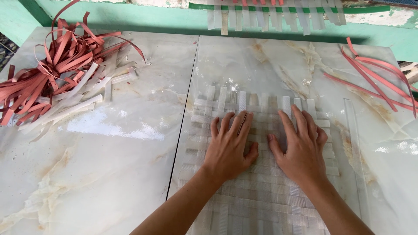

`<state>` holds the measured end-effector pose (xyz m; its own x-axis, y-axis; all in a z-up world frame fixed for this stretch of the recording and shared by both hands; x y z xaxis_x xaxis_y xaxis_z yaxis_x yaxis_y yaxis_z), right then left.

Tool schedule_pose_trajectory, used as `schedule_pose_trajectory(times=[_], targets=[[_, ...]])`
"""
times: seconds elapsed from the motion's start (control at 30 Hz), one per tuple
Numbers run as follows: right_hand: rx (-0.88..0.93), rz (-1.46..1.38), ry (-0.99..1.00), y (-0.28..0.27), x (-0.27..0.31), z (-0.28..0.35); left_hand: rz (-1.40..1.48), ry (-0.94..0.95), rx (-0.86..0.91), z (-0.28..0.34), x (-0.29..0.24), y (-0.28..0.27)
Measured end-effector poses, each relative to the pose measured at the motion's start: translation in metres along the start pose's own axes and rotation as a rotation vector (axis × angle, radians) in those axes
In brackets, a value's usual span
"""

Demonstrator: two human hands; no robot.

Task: Weaving thin plastic strips into a rectangular mat on a table.

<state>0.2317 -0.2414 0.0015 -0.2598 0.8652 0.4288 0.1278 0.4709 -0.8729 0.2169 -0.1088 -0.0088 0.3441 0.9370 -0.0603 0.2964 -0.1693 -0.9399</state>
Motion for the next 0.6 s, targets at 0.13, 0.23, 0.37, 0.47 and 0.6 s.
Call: schedule_pose_trajectory(times=[0.13, 0.23, 0.37, 0.47, 0.6], targets=[[-0.092, 0.059, -0.067, -0.002, 0.000, 0.006, -0.012, 0.021, -0.031, 0.002, -0.003, 0.002], [-0.138, 0.069, -0.074, -0.005, 0.000, 0.006, -0.013, 0.028, -0.052, 0.001, -0.003, 0.003], [-0.106, 0.082, -0.054, -0.001, -0.005, 0.005, -0.003, 0.036, -0.052, 0.001, -0.005, 0.000], [-0.085, 0.095, -0.052, 0.002, -0.007, 0.005, -0.006, 0.036, -0.051, 0.001, -0.005, -0.003], [-0.066, 0.089, -0.048, 0.005, -0.009, 0.004, -0.023, 0.038, -0.034, 0.001, -0.006, -0.005]])
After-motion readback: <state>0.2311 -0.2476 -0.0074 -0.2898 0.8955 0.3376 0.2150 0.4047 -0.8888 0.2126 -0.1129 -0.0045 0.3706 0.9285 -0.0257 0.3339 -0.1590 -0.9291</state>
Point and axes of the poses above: each hand's wrist, its own z-axis away from the middle knuckle, its own y-axis out of the palm, x = y × z, the point moved 10 cm from there along -z, towards the middle knuckle, and after that the axes turned 14 degrees about -z, right-handed, at the moved point
